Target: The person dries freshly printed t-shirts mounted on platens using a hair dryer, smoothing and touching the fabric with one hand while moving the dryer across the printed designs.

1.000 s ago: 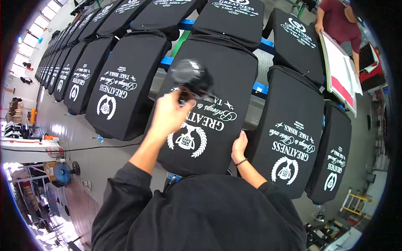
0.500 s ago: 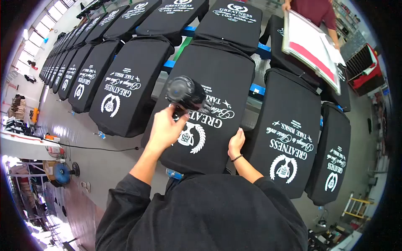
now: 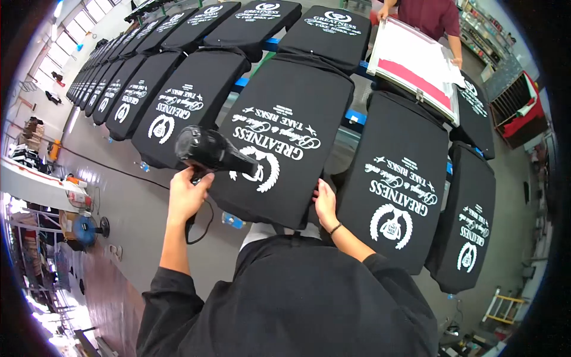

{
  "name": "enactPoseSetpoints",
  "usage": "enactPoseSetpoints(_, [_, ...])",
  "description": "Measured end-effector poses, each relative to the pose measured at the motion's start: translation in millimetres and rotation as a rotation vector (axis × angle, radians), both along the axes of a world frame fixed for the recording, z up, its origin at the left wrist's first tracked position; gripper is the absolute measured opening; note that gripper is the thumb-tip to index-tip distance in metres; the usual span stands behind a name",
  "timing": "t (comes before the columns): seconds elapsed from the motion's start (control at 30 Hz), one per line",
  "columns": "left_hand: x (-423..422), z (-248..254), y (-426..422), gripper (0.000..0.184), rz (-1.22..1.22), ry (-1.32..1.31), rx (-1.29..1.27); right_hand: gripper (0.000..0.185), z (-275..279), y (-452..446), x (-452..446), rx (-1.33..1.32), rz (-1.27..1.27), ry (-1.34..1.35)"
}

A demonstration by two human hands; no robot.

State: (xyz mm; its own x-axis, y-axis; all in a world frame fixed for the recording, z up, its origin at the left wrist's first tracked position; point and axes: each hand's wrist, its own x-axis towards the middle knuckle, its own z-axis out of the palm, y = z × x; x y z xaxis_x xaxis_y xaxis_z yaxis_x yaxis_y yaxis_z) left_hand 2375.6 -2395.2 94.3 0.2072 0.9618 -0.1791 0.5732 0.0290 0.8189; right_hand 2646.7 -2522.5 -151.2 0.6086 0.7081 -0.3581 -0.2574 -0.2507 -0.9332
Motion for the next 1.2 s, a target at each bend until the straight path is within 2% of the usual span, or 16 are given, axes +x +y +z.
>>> enactPoseSetpoints(0.03, [-2.1, -1.5, -13.3, 0.022, 0.033, 0.061, 0.145, 0.048, 0.3, -5.3, 0.5, 0.002, 0.041, -0.002])
enactPoseSetpoints(0.07, [-5.2, -3.6, -23.7, 0.022, 0.039, 0.055, 0.134, 0.048, 1.9, -10.7, 0.9, 0.005, 0.086, -0.003])
enactPoseSetpoints(0.13, [-11.1, -5.6, -42.4, 0.024, 0.084, 0.156, 0.361, 0.051, 7.2, -24.9, 1.3, -0.011, 0.178, 0.026])
enactPoseSetpoints(0.17, [-11.3, 5.3, -54.5, 0.024, 0.109, 0.066, 0.188, 0.05, 9.1, -33.1, -0.1, -0.009, 0.205, 0.022])
enactPoseSetpoints(0.33, [-12.1, 9.7, -119.3, 0.019, 0.118, 0.035, 0.134, 0.038, 26.9, -89.1, -6.0, 0.171, 0.353, -0.08])
enactPoseSetpoints(0.4, [-17.3, 6.1, -145.2, 0.017, 0.082, 0.015, 0.187, 0.034, 49.5, -117.5, -10.8, 0.21, 0.328, -0.171])
enactPoseSetpoints(0.53, [-18.1, -0.1, -210.8, 0.016, 0.076, -0.174, -0.033, 0.034, 76.3, -180.7, 3.3, 0.082, 0.45, -0.329])
enactPoseSetpoints(0.7, [11.6, -1.7, -266.7, 0.013, 0.062, -0.303, -0.076, 0.028, 111.4, -245.4, 34.6, 0.003, 0.604, -0.462])
enactPoseSetpoints(0.87, [61.0, -0.3, -302.1, 0.013, -0.031, -0.322, -0.156, 0.019, 97.9, -288.8, 76.5, 0.124, 0.442, -0.418])
enactPoseSetpoints(1.0, [128.5, -0.4, -316.1, 0.013, -0.084, -0.24, -0.135, 0.014, 89.1, -315.4, 133.4, 0.196, 0.285, -0.674])
enactPoseSetpoints(1.07, [167.3, -5.0, -318.6, 0.014, -0.055, -0.289, -0.098, 0.011, 74.2, -327.0, 176.4, 0.256, 0.18, -0.937])
enactPoseSetpoints(1.13, [197.8, -6.5, -314.1, 0.014, -0.1, -0.224, -0.186, 0.007, 65.4, -341.7, 217.7, 0.146, 0.11, -0.995])
enactPoseSetpoints(1.2, [226.8, -7.8, -312.5, 0.016, -0.114, -0.226, -0.188, 0.011, 57.0, -348.4, 249.5, 0.057, -0.028, -1.059])
